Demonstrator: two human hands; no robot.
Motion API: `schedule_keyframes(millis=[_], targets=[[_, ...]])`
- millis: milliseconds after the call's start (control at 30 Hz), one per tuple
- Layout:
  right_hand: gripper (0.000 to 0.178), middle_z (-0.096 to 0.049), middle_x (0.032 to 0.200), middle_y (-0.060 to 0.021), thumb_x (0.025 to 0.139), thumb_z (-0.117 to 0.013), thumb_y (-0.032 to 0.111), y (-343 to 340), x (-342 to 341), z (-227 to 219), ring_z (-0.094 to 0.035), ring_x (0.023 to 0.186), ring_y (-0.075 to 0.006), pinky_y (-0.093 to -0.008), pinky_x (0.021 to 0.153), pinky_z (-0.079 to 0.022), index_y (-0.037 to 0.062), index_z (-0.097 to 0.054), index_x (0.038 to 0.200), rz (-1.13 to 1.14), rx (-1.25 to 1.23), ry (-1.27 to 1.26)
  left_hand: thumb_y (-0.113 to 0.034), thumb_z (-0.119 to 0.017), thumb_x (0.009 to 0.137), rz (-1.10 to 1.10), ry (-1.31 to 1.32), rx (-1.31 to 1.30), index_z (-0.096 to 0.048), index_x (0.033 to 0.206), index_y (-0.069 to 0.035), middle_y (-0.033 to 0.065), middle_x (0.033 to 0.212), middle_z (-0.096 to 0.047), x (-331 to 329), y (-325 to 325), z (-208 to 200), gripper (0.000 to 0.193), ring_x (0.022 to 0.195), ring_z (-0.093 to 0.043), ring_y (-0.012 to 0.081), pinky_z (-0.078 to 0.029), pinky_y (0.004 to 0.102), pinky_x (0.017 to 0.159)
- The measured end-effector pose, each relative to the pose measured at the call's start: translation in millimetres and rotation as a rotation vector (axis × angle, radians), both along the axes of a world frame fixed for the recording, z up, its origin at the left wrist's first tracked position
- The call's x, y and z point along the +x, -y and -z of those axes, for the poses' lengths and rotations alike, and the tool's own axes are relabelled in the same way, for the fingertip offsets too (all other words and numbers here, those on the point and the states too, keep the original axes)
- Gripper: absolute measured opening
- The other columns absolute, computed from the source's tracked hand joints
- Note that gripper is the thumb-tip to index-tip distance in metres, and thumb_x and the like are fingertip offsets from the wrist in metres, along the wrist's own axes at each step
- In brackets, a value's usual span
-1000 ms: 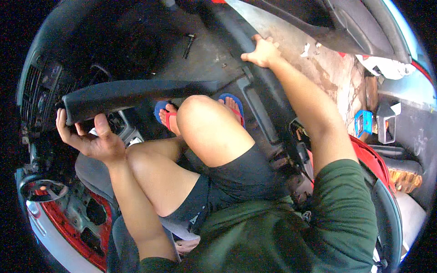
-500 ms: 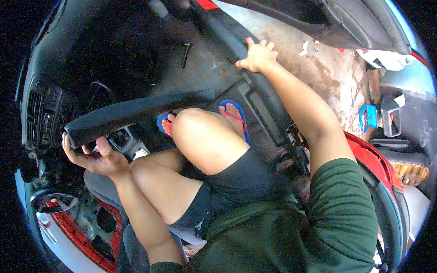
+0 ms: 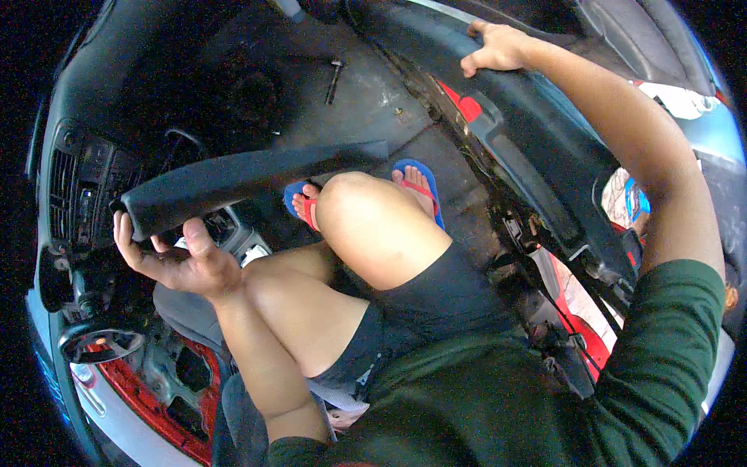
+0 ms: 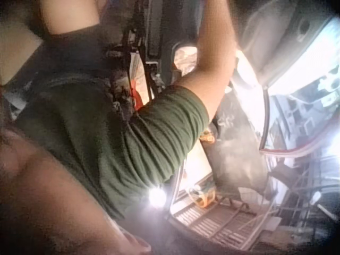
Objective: The person places a pink balloon inside the car, then sits on the floor of the driver's side. They pick up a long black plastic trim piece and fit it along the top edge of the dashboard, pressing it into place.
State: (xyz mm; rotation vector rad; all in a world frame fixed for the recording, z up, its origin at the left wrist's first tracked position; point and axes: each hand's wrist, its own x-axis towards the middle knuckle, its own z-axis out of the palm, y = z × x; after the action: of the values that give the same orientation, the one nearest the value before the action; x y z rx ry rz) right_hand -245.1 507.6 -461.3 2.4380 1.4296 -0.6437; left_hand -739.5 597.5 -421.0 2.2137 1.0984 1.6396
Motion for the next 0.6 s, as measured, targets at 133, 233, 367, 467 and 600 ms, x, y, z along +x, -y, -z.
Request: schedule_keyframes(millis=[133, 233, 367, 467, 600], targets=[[0.103, -0.060, 0.140, -0.0288, 0.065, -0.079, 0.062, 14.2, -21.8, 36.0, -0.055, 0.135, -0.0418, -0.0502, 0.111, -0.047, 0.0170, -0.051, 0.152, 0.065, 0.041, 0.067, -0.059, -0.073, 0.091, 0.040, 0.122, -0.023, -0.048, 0.142, -0.006, 0.0184, 0.151, -0.044, 15.9, -2.0, -0.7, 0.078, 0.127, -0.054, 0.0298, -0.049, 0.0384, 0.102], [0.105, -0.050, 0.149, -0.0292, 0.066, -0.079, 0.063, 15.3, -50.5, 83.5, -0.048, 0.138, -0.0478, -0.0557, 0.113, -0.043, 0.0264, -0.044, 0.158, 0.202, 0.040, 0.010, -0.074, -0.070, 0.085, 0.035, 0.096, 0.047, -0.049, 0.138, -0.006, 0.0199, 0.153, -0.042, 16.0, -3.5, -1.2, 0.089, 0.130, -0.052, 0.0299, -0.048, 0.0401, 0.105], [0.102, -0.042, 0.154, -0.0266, 0.070, -0.079, 0.060, 37.3, -48.8, 162.4, -0.045, 0.139, -0.0493, -0.0586, 0.115, -0.041, 0.0379, -0.036, 0.161, 0.312, 0.163, -0.088, -0.075, -0.073, 0.082, 0.029, 0.144, 0.013, -0.047, 0.140, -0.008, 0.0196, 0.156, -0.041, 28.6, 3.0, -0.5, 0.092, 0.131, -0.051, 0.0310, -0.048, 0.0409, 0.105], [0.100, -0.043, 0.156, -0.0247, 0.074, -0.077, 0.060, 38.5, -44.1, 181.9, -0.045, 0.140, -0.0474, -0.0599, 0.115, -0.040, 0.0390, -0.034, 0.162, 0.318, 0.173, -0.085, -0.074, -0.073, 0.082, 0.018, 0.134, -0.035, -0.046, 0.142, -0.009, 0.0184, 0.157, -0.041, 25.8, 8.3, -0.6, 0.092, 0.131, -0.052, 0.0303, -0.049, 0.0403, 0.104], [0.096, -0.042, 0.158, -0.0230, 0.079, -0.074, 0.062, 38.2, -28.4, 193.8, -0.045, 0.141, -0.0455, -0.0623, 0.114, -0.038, 0.0402, -0.031, 0.163, 0.315, 0.162, -0.054, -0.075, -0.070, 0.084, -0.022, 0.063, -0.014, -0.042, 0.146, -0.008, 0.0179, 0.158, -0.040, 25.9, 6.7, -1.3, 0.096, 0.129, -0.052, 0.0290, -0.050, 0.0384, 0.101]])
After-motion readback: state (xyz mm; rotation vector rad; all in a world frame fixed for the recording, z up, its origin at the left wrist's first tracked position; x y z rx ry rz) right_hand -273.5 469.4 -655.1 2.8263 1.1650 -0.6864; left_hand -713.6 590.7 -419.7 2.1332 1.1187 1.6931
